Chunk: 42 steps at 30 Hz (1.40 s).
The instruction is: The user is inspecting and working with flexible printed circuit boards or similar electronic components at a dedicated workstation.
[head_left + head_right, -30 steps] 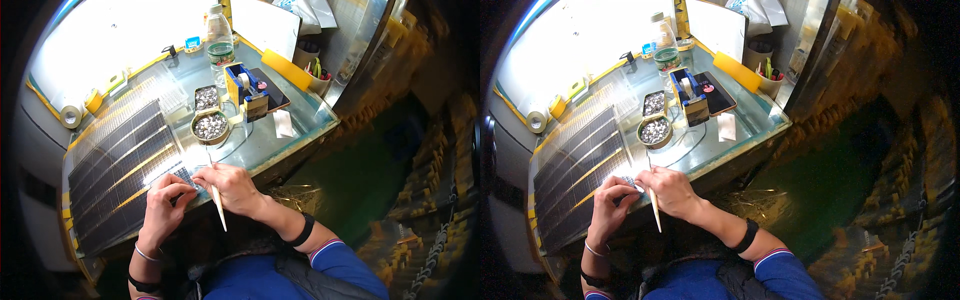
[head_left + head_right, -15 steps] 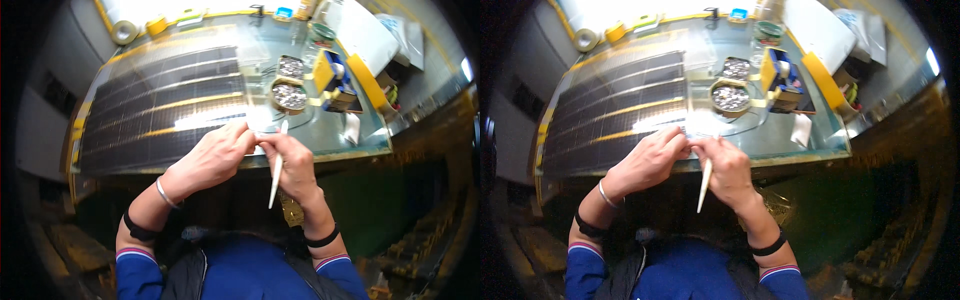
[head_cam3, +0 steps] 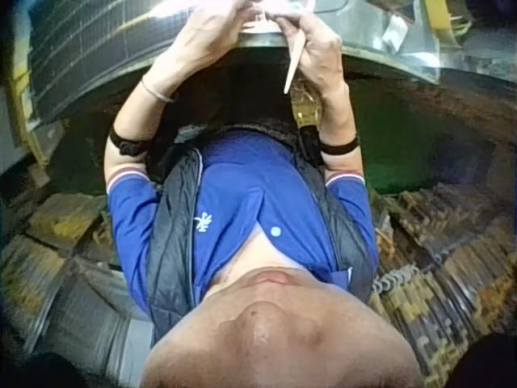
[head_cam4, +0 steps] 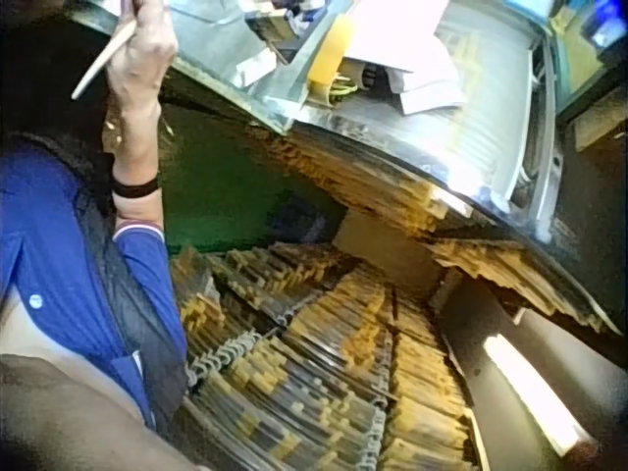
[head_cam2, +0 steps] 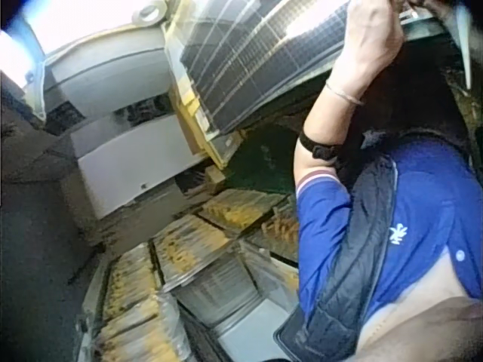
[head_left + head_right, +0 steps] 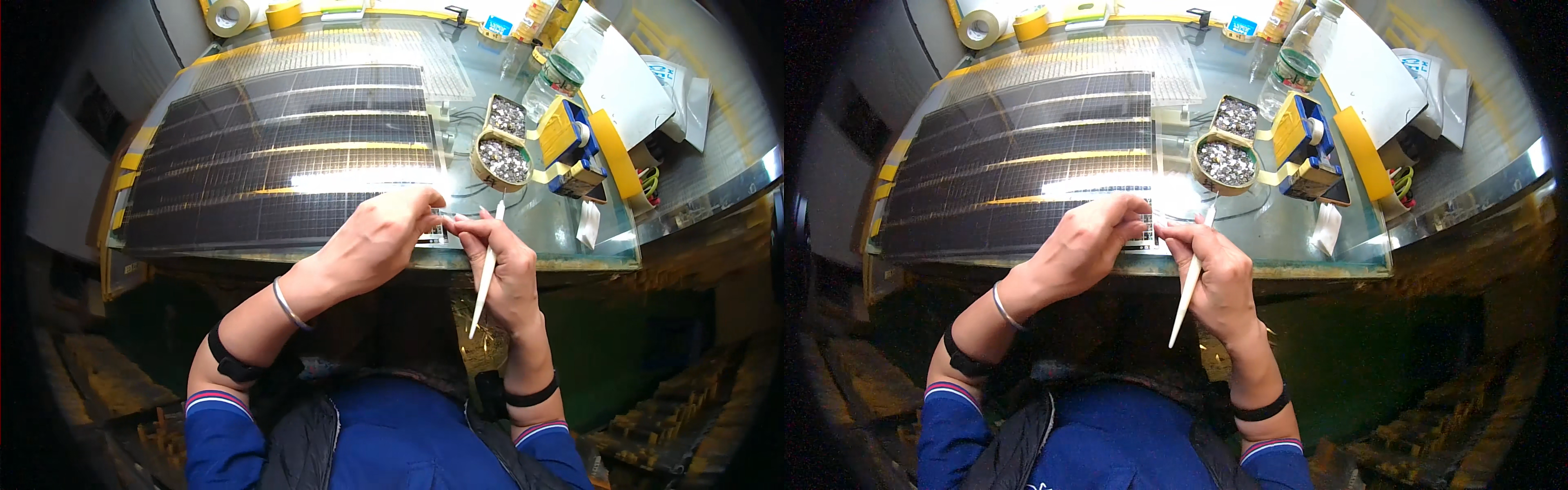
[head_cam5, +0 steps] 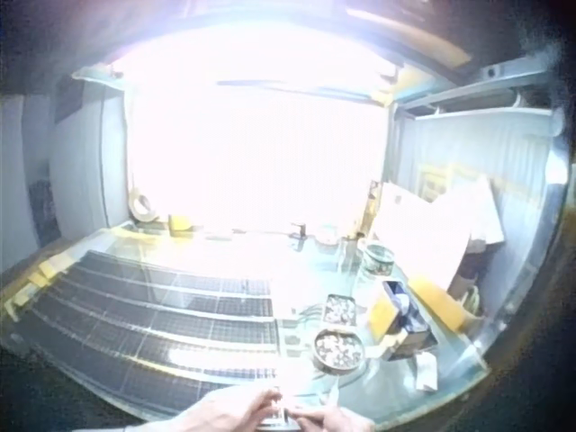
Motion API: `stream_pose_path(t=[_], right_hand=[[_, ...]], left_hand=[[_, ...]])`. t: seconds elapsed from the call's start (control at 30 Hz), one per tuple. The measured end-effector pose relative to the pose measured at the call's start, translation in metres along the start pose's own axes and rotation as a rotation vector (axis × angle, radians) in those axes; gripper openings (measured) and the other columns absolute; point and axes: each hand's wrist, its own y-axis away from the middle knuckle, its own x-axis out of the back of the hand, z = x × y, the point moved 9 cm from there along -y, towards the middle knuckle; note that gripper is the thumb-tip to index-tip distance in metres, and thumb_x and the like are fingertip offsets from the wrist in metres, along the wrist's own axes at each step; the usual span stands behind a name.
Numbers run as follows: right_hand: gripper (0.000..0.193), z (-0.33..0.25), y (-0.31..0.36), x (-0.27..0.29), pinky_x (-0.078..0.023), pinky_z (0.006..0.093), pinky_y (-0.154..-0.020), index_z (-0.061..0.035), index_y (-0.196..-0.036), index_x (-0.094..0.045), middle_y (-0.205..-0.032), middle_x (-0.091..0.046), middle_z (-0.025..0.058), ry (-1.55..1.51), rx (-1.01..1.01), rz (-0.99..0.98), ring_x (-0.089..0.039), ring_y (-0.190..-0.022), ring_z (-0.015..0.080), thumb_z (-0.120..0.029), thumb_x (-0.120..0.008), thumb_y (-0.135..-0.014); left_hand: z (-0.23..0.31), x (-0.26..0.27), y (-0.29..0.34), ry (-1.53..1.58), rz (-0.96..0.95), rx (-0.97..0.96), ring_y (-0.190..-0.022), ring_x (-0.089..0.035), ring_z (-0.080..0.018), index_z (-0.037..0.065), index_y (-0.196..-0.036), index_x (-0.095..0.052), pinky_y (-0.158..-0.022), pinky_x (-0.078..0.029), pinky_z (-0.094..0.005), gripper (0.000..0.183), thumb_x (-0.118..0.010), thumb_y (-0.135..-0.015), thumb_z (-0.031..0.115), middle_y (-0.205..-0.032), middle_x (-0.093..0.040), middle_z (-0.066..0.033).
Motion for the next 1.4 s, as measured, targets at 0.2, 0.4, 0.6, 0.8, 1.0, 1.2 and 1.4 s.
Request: stream_pose_path(t=[0.2,0.4,0.6,0.8,1.0,1.2,1.4], right_hand=[[0.017,-0.007,0.005,0.002,-0.049,0.0479,-0.095,-0.0044,-0.092,-0.068,-0.088,-0.07,0.0119,-0.02,-0.001,-0.006,-0.069,-0.084,0.0307,-0.003,-0.074,-0.077],[0.019,-0.028,0.002,-0.006,-0.052,0.0447,-0.088,-0.004,-0.09,-0.067,-0.085,-0.069,0.0111,0.18,0.102,0.001,-0.068,-0.082,0.0303,0.0,-0.076,-0.073],[0.019,-0.039,0.001,-0.011,-0.052,0.0376,-0.065,-0.0048,-0.088,-0.064,-0.078,-0.065,0.0116,0.28,0.15,-0.002,-0.064,-0.072,0.031,0.001,-0.074,-0.072],[0.018,-0.034,-0.004,-0.012,-0.05,0.0375,-0.06,-0.0052,-0.085,-0.061,-0.075,-0.063,0.0109,0.271,0.115,-0.017,-0.061,-0.067,0.0313,0.001,-0.072,-0.072],[0.019,-0.021,0.002,-0.012,-0.049,0.0382,-0.063,-0.0047,-0.082,-0.055,-0.076,-0.064,0.0103,0.174,0.0,0.027,-0.062,-0.07,0.0308,0.006,-0.069,-0.074],[0.026,-0.015,0.009,-0.011,-0.051,0.0362,-0.069,-0.005,-0.077,-0.045,-0.079,-0.064,0.0106,0.123,-0.035,0.105,-0.063,-0.074,0.0292,0.003,-0.069,-0.081],[0.028,-0.008,0.013,-0.008,-0.053,0.0345,-0.077,-0.0047,-0.077,-0.042,-0.081,-0.063,0.0115,0.054,-0.07,0.174,-0.065,-0.079,0.026,0.004,-0.068,-0.083]], left_hand=[[0.021,0.01,0.024,-0.074,-0.004,-0.209,-0.086,-0.062,-0.029,0.001,-0.093,-0.066,-0.074,-0.05,-0.0374,0.013,-0.07,-0.082,0.007,-0.099,-0.063,-0.0128],[0.029,0.006,0.033,-0.237,0.07,-0.275,-0.1,-0.063,-0.0303,0.0,-0.092,-0.067,-0.087,-0.051,-0.0394,0.016,-0.072,-0.079,0.008,-0.109,-0.064,-0.0135],[0.028,0.006,0.033,-0.23,0.09,-0.262,-0.103,-0.064,-0.031,-0.001,-0.09,-0.067,-0.092,-0.051,-0.0404,0.015,-0.071,-0.078,0.006,-0.108,-0.066,-0.0148],[0.026,0.007,0.031,-0.225,0.109,-0.247,-0.101,-0.064,-0.0291,0.001,-0.087,-0.066,-0.088,-0.053,-0.0391,0.013,-0.071,-0.077,0.007,-0.104,-0.067,-0.013],[0.025,0.007,0.031,-0.243,0.126,-0.251,-0.097,-0.066,-0.0258,0.003,-0.08,-0.065,-0.084,-0.055,-0.0361,0.009,-0.071,-0.076,0.009,-0.1,-0.068,-0.0096],[0.025,0.008,0.031,-0.22,0.116,-0.243,-0.095,-0.067,-0.0253,0.003,-0.08,-0.064,-0.08,-0.056,-0.0347,0.009,-0.071,-0.076,0.009,-0.099,-0.068,-0.0091],[0.023,0.007,0.03,-0.203,0.108,-0.228,-0.093,-0.067,-0.0251,0.003,-0.079,-0.064,-0.079,-0.056,-0.0342,0.009,-0.07,-0.076,0.008,-0.098,-0.068,-0.0086]])
